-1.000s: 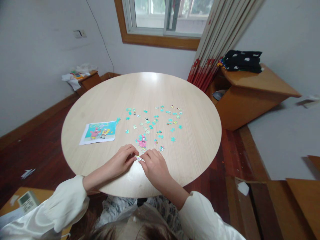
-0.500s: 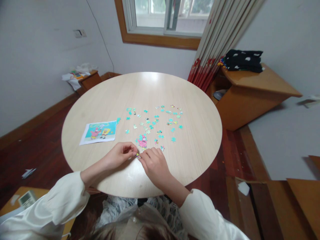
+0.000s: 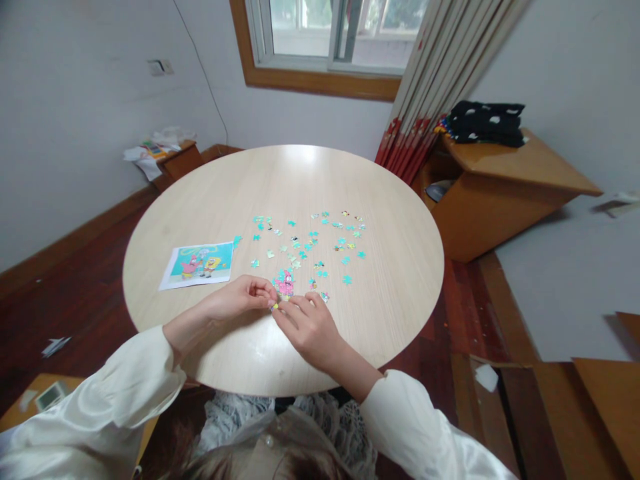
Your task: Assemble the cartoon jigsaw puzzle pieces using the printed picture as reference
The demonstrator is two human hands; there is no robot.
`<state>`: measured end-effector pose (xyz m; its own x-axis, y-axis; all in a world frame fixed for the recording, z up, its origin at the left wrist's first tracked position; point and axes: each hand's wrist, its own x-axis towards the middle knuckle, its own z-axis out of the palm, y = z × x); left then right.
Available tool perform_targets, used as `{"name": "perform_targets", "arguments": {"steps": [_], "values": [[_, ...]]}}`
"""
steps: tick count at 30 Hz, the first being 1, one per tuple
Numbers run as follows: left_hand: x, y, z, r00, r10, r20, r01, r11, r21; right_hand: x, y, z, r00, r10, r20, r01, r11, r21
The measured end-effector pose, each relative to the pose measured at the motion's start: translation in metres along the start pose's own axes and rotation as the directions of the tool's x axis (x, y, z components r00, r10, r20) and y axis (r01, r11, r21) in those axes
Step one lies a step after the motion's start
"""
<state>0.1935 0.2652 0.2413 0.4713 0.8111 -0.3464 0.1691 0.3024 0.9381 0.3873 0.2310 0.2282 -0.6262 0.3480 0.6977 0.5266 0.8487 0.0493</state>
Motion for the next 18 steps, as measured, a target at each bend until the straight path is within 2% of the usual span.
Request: {"name": "perform_targets", "arguments": {"steps": [3, 5, 6, 8, 10, 12, 14, 18], "values": [[0.003, -0.003, 0.000, 0.999, 0.047, -0.018, -0.045, 0.995, 0.089, 0.000, 0.000, 0.002, 1.000, -0.004, -0.006, 0.004, 1.000, -0.006], [0.004, -0.005, 0.000, 0.984, 0.153, -0.091, -0.129, 0.964, 0.231, -0.001, 0.000, 0.003, 1.000, 0.027, -0.014, -0.027, 1.000, -0.014], [0.004, -0.006, 0.000, 0.962, 0.239, -0.131, -0.185, 0.925, 0.333, -0.001, 0.001, 0.004, 0.999, 0.052, -0.014, -0.052, 0.998, -0.021], [0.002, -0.011, -0.002, 0.887, 0.440, -0.142, -0.297, 0.778, 0.554, -0.002, 0.001, 0.007, 0.994, 0.112, 0.001, -0.112, 0.993, -0.037], [0.000, -0.016, -0.004, 0.817, 0.575, -0.034, -0.376, 0.577, 0.725, -0.003, 0.002, 0.010, 0.987, 0.157, 0.027, -0.156, 0.987, -0.047], [-0.003, -0.022, -0.007, 0.798, 0.593, 0.105, -0.411, 0.409, 0.815, -0.003, 0.002, 0.012, 0.983, 0.176, 0.045, -0.174, 0.984, -0.044], [-0.005, -0.027, -0.010, 0.810, 0.551, 0.200, -0.417, 0.302, 0.857, -0.004, 0.003, 0.015, 0.981, 0.184, 0.056, -0.182, 0.983, -0.040], [-0.006, -0.035, -0.011, 0.823, 0.509, 0.252, -0.408, 0.221, 0.886, -0.004, 0.005, 0.018, 0.976, 0.199, 0.088, -0.197, 0.980, -0.032]]}}
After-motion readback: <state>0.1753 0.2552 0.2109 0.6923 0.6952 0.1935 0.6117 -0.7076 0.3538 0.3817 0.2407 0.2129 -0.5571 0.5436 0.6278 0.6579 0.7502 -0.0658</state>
